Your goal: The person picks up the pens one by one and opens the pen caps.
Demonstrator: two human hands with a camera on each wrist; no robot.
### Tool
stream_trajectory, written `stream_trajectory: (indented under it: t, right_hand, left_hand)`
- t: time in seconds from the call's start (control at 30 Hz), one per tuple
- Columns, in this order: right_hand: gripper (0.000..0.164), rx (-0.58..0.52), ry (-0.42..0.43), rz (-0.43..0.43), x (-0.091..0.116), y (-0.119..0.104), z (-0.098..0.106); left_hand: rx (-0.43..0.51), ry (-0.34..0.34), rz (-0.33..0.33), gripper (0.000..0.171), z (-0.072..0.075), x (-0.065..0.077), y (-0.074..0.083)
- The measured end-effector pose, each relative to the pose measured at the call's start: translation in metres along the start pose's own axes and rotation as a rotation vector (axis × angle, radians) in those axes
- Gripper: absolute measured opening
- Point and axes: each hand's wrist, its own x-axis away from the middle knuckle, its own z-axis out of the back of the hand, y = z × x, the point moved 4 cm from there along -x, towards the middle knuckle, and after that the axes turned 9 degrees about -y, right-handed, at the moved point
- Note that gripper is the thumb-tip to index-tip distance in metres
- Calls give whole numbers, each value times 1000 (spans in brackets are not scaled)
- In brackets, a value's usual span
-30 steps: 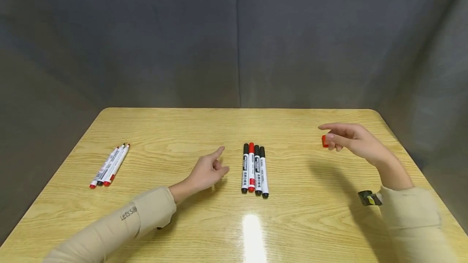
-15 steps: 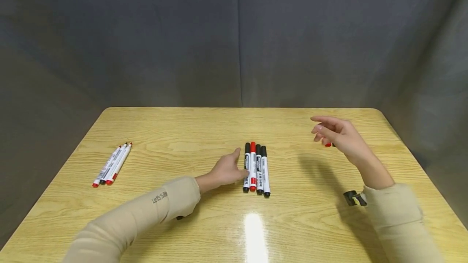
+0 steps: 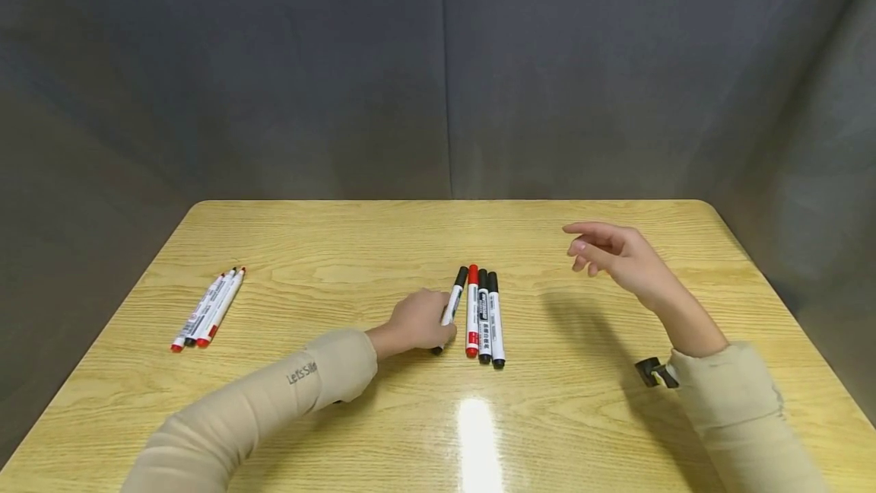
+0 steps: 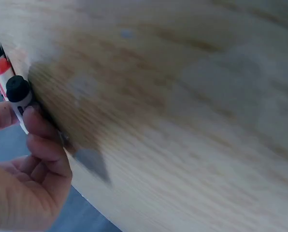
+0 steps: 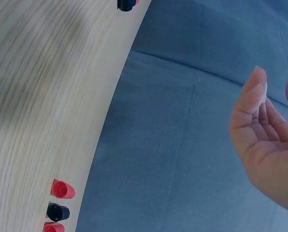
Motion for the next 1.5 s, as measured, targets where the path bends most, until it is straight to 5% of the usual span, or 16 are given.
stream_trajectory:
  t: [0.13, 0.33, 0.57, 0.83, 1.23, 1.5]
  right_hand:
    - [34, 12, -10, -16, 0, 1, -1]
    - [35, 21, -19, -31, 1, 1, -2]
    - [35, 11, -37, -29, -1, -4, -7]
    - [36, 47, -66, -40, -12, -8, -19]
    - [35, -27, -231, -64, -56, 1, -69]
    - [35, -178, -278, -94, -63, 2, -99]
  left_hand:
    - [8, -2, -12, 21, -1, 0, 3]
    - [146, 49, -73, 6, 4, 4, 2]
    - [203, 174, -163, 55, 21, 20, 13]
    - [211, 265, -228, 53, 33, 39, 25]
    - [121, 245, -349, 56, 35, 55, 37]
    - [6, 248, -447, 52, 33, 59, 42]
